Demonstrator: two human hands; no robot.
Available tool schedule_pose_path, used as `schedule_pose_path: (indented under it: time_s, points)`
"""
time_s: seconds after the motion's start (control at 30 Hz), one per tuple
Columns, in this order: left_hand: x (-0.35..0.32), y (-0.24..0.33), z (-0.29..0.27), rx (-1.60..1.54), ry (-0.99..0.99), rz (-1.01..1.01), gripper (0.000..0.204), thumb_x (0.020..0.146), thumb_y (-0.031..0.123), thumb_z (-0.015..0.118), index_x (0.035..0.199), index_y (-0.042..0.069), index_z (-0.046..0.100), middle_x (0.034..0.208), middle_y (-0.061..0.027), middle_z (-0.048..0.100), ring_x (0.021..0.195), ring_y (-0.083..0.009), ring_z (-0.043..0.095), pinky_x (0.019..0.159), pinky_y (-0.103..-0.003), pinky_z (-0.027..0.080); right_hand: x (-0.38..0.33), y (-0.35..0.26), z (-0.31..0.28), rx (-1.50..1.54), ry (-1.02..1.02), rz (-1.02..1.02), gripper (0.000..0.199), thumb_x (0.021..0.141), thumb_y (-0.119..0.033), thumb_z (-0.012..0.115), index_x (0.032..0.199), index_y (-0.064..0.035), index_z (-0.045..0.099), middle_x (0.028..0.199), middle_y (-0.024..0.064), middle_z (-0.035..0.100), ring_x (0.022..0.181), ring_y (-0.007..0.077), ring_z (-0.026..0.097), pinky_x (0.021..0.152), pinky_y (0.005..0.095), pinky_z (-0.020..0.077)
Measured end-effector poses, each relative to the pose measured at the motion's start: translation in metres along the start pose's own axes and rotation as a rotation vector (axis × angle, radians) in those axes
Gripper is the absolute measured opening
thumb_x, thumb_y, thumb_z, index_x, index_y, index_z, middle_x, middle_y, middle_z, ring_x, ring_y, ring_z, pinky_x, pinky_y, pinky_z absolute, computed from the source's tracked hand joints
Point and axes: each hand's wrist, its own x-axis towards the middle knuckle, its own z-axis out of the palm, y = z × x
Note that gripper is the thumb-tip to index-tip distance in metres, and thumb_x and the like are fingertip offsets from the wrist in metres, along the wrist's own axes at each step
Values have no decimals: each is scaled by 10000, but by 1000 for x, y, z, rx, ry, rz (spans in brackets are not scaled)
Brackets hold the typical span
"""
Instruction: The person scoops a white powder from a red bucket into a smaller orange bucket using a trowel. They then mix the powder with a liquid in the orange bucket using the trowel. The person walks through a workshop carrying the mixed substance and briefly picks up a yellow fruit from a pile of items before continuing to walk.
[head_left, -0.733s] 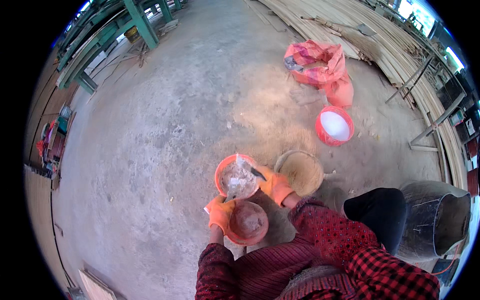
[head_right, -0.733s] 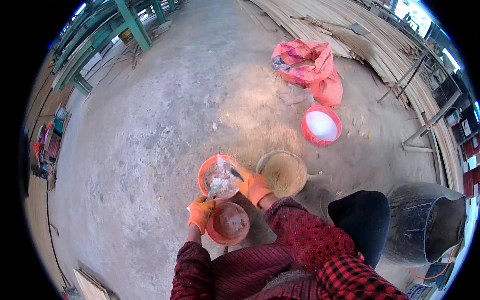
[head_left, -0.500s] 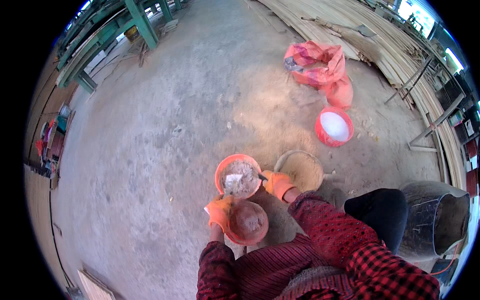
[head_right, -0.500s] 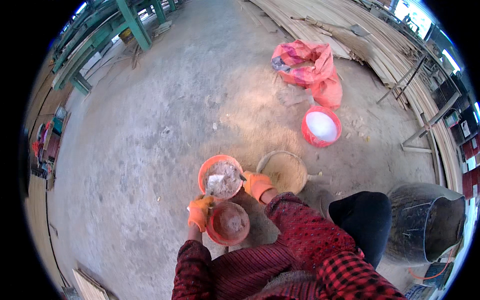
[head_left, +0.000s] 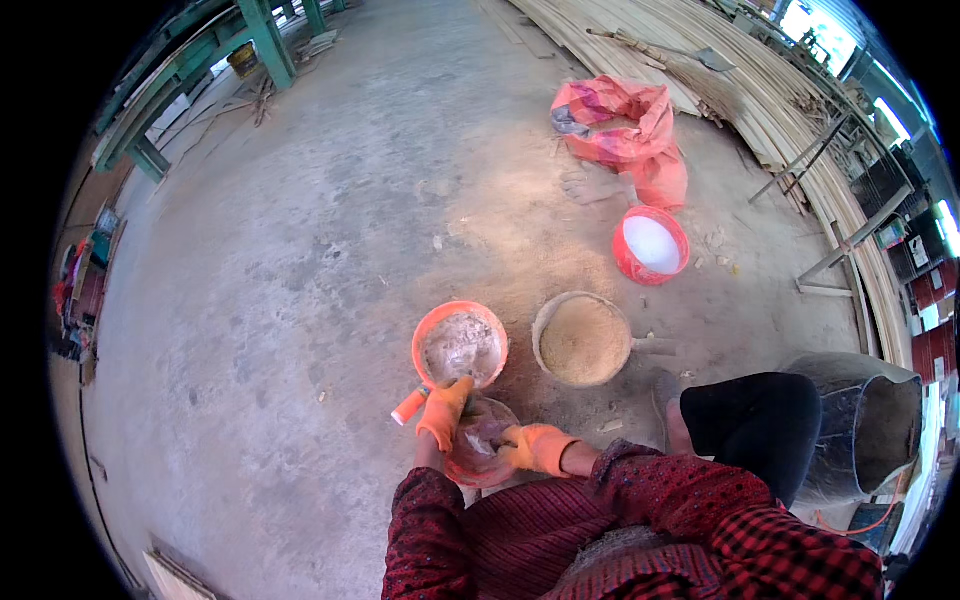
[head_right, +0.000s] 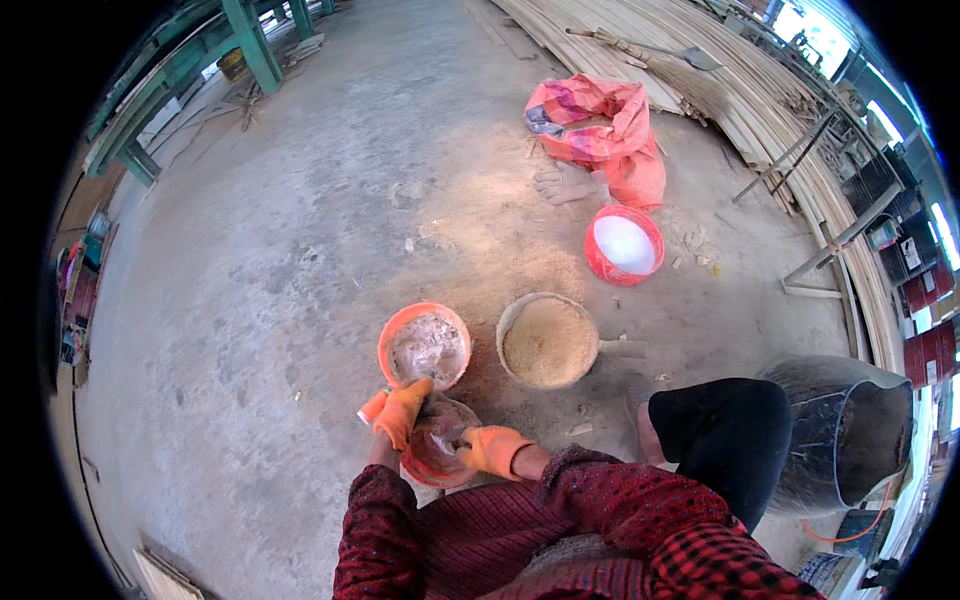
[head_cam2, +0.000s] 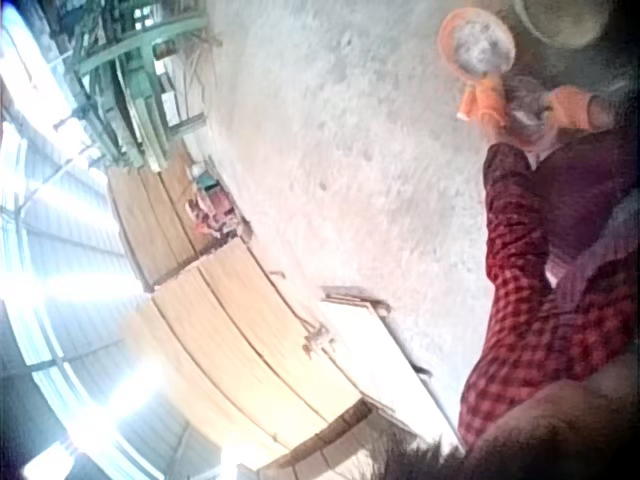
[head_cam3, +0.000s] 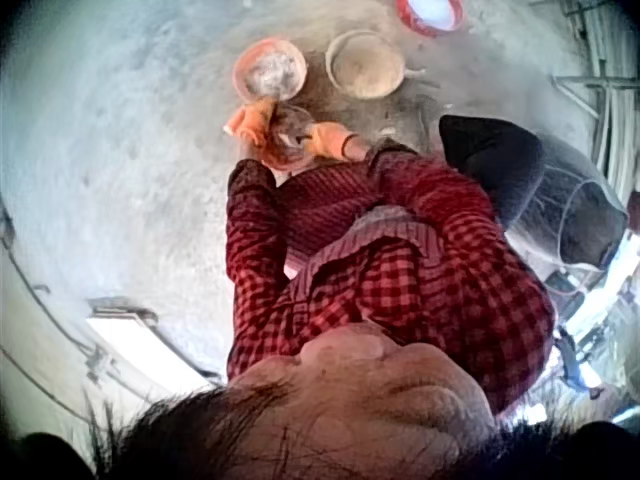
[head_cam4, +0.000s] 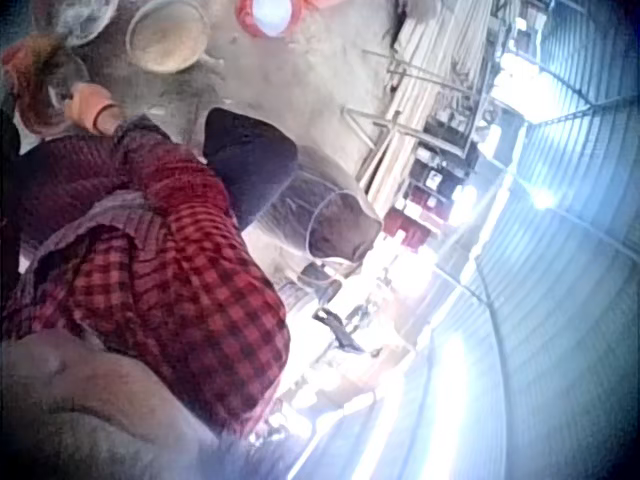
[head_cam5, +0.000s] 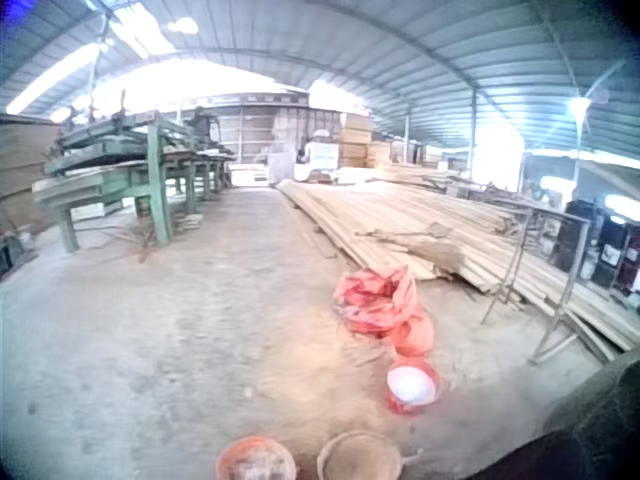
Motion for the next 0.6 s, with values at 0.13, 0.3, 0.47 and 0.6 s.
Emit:
schedule_pose_path:
  time_s: [0.13,0.3,0.47,0.6]
  points:
    - [9,-21,-7,339,103,-61,490,878,423,594,1129,6,649,985,-171,691,839,-325,677,797,-421,519,7,-2,-21,-29,66,-68,478,875,-485,525,1121,-102,668,1081,219,678,1049,406,635,902,458,494]
    - [-4,-21,-50,559,899,281,560,837,501,646,1078,-4,679,1025,-216,696,964,-341,671,859,-444,491,36,57,-99,-70,337,376,319,872,-328,575,1116,-154,682,1117,185,687,1077,358,648,894,461,516]
    - [10,-45,-62,535,465,-99,571,805,502,717,1062,-6,685,944,-157,714,912,-325,672,835,-413,508,62,159,-86,-551,336,326,268,895,-234,554,1097,-109,677,1086,175,707,1023,355,678,845,489,528]
    - [1,-32,-57,373,357,-183,530,843,469,702,1039,-23,674,902,-123,713,781,-235,676,712,-348,524,75,147,-77,-531,263,262,228,924,-175,524,1042,-91,700,1041,166,718,968,356,695,832,490,538]
